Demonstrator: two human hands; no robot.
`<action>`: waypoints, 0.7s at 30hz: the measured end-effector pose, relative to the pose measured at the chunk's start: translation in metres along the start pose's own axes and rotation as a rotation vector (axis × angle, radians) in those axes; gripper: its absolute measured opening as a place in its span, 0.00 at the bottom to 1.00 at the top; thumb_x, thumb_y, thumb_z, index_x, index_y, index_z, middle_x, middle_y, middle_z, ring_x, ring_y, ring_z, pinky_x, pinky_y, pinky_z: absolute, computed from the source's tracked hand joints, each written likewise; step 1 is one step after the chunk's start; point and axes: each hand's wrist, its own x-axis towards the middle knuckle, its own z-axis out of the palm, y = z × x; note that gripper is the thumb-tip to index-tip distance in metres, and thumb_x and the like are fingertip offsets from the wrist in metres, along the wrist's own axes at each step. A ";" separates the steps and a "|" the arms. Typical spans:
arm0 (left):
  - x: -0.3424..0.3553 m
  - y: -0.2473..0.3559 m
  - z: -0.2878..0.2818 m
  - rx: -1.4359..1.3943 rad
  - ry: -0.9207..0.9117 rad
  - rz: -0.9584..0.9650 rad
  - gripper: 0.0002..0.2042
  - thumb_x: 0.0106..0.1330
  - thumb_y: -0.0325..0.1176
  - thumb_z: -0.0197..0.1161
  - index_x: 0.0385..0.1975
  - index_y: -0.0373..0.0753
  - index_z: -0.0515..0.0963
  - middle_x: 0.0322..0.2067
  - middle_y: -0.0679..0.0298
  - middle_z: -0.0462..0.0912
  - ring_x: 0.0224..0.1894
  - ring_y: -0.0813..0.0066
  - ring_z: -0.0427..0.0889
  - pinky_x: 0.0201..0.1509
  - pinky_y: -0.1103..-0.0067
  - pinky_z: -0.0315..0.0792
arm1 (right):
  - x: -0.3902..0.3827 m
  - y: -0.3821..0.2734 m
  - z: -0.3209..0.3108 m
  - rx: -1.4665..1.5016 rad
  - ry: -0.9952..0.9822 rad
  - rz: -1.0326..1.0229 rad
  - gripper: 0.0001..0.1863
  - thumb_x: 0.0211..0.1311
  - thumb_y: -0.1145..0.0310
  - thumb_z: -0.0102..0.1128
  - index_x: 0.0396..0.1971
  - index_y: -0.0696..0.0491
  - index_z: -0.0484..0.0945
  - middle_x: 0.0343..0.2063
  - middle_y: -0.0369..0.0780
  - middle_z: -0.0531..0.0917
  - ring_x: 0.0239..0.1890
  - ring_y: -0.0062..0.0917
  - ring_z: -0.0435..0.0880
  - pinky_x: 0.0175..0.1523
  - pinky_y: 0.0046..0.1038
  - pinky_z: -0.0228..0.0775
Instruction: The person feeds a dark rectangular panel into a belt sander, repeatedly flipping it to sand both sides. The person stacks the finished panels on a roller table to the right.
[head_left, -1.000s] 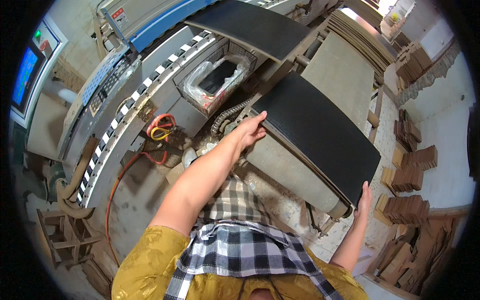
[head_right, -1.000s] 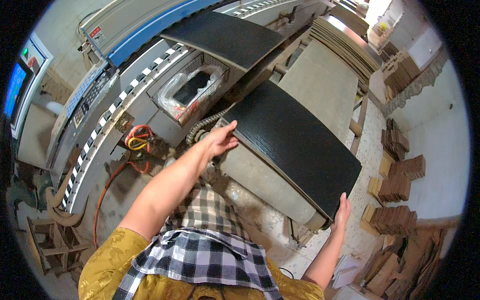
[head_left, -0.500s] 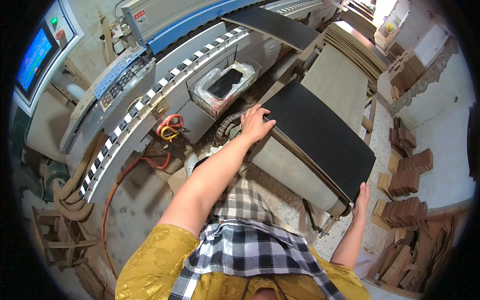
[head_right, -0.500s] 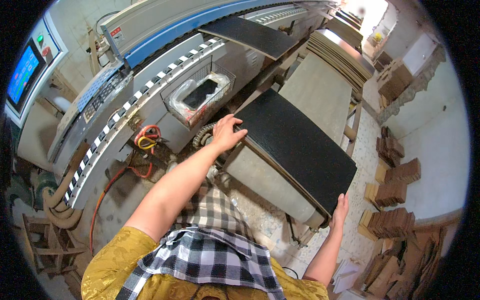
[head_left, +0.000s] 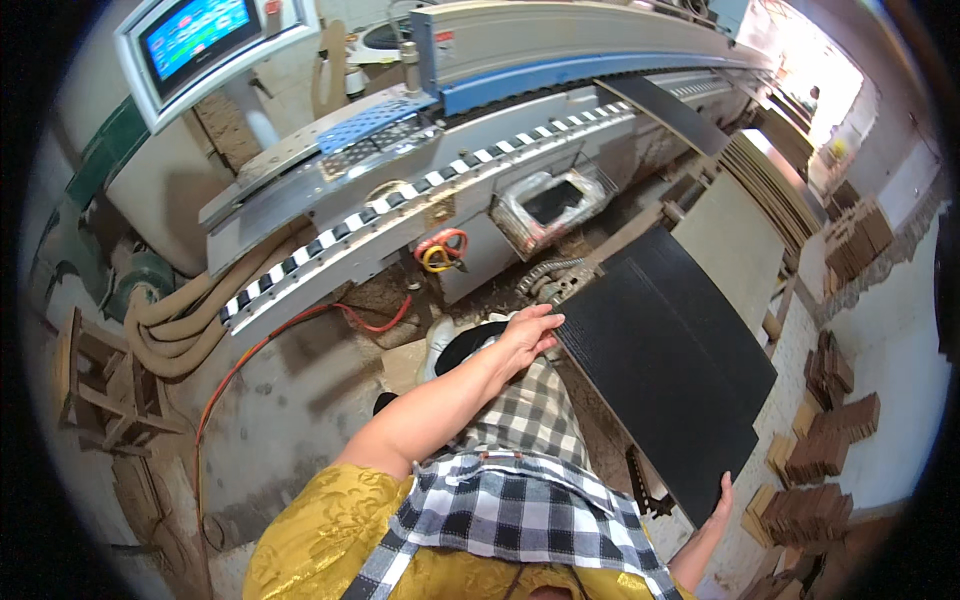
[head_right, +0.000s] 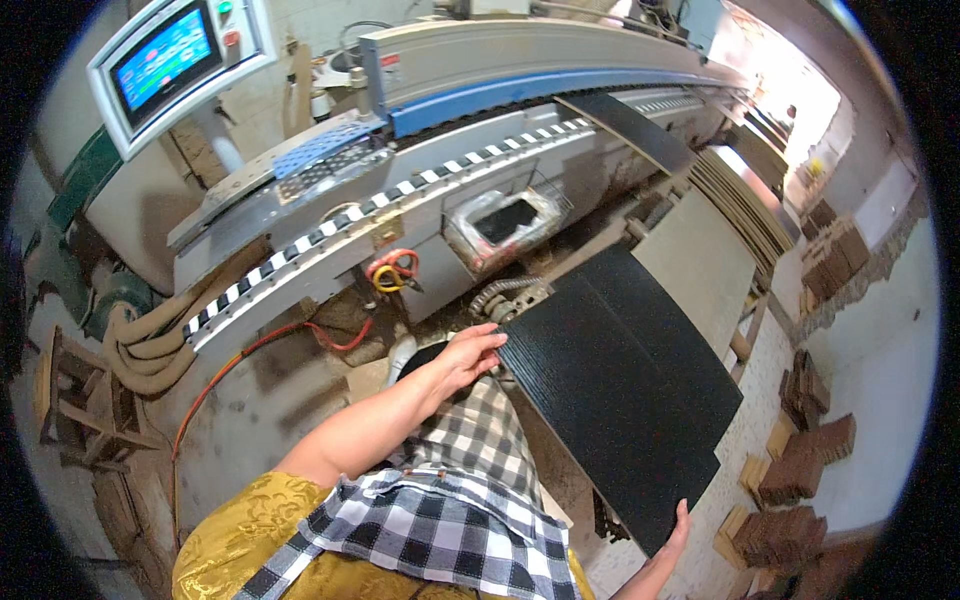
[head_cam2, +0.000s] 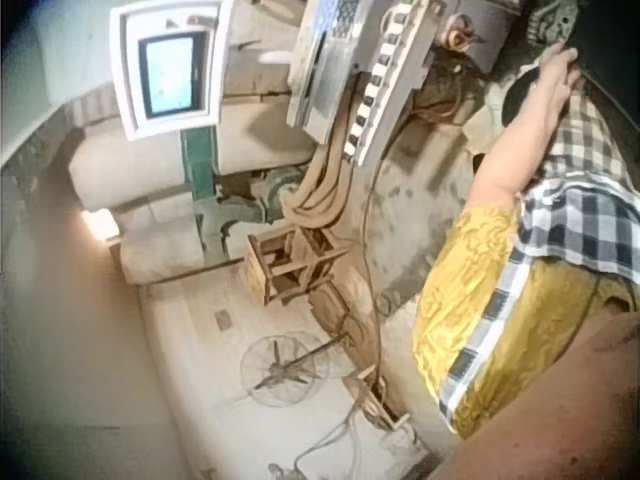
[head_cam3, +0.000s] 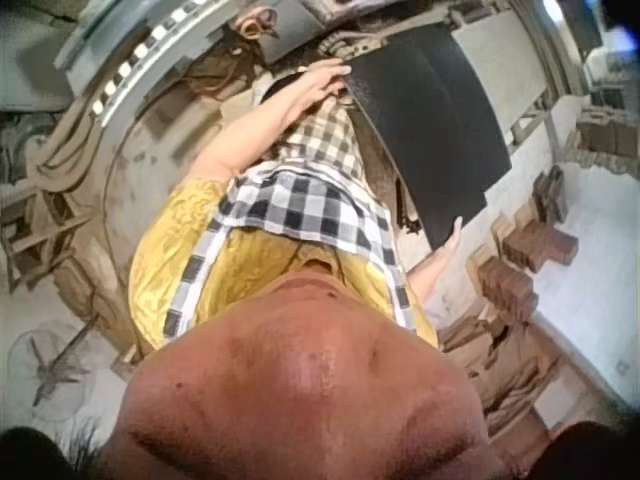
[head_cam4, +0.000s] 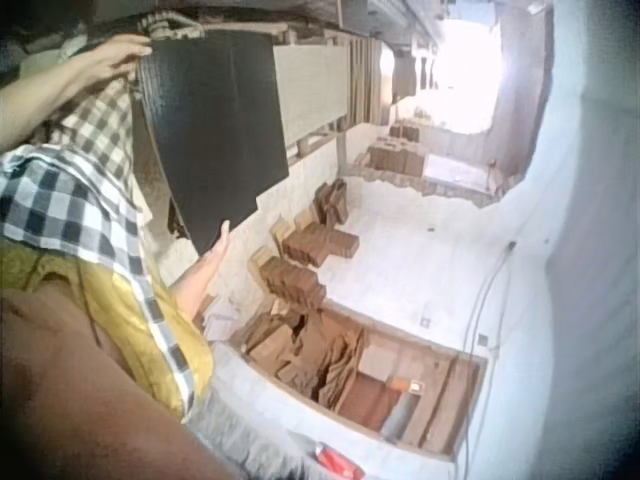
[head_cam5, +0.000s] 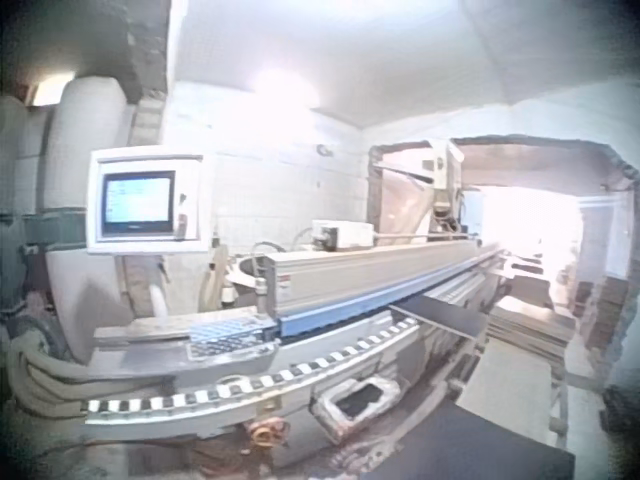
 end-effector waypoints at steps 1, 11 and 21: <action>-0.016 0.011 0.000 -0.086 0.034 0.058 0.23 0.55 0.26 0.61 0.52 0.35 0.63 0.33 0.64 0.76 0.25 0.80 0.75 0.25 0.87 0.70 | 0.002 0.008 0.004 0.017 -0.008 -0.003 0.28 0.53 0.54 0.56 0.48 0.59 0.67 0.41 0.45 0.77 0.37 0.35 0.78 0.41 0.32 0.72; -0.125 0.094 -0.050 -0.103 0.130 0.443 0.11 0.60 0.29 0.56 0.41 0.37 0.68 0.35 0.62 0.78 0.37 0.73 0.78 0.41 0.76 0.76 | -0.007 0.016 0.230 0.122 -0.401 0.054 0.19 0.53 0.60 0.58 0.42 0.56 0.72 0.38 0.40 0.78 0.37 0.28 0.78 0.40 0.30 0.72; -0.195 0.082 -0.087 -0.141 0.179 0.700 0.13 0.61 0.28 0.55 0.45 0.34 0.66 0.42 0.62 0.73 0.44 0.75 0.72 0.50 0.77 0.66 | -0.075 0.058 0.357 -0.017 -1.233 0.234 0.18 0.63 0.59 0.41 0.38 0.60 0.73 0.32 0.43 0.79 0.35 0.28 0.78 0.44 0.29 0.68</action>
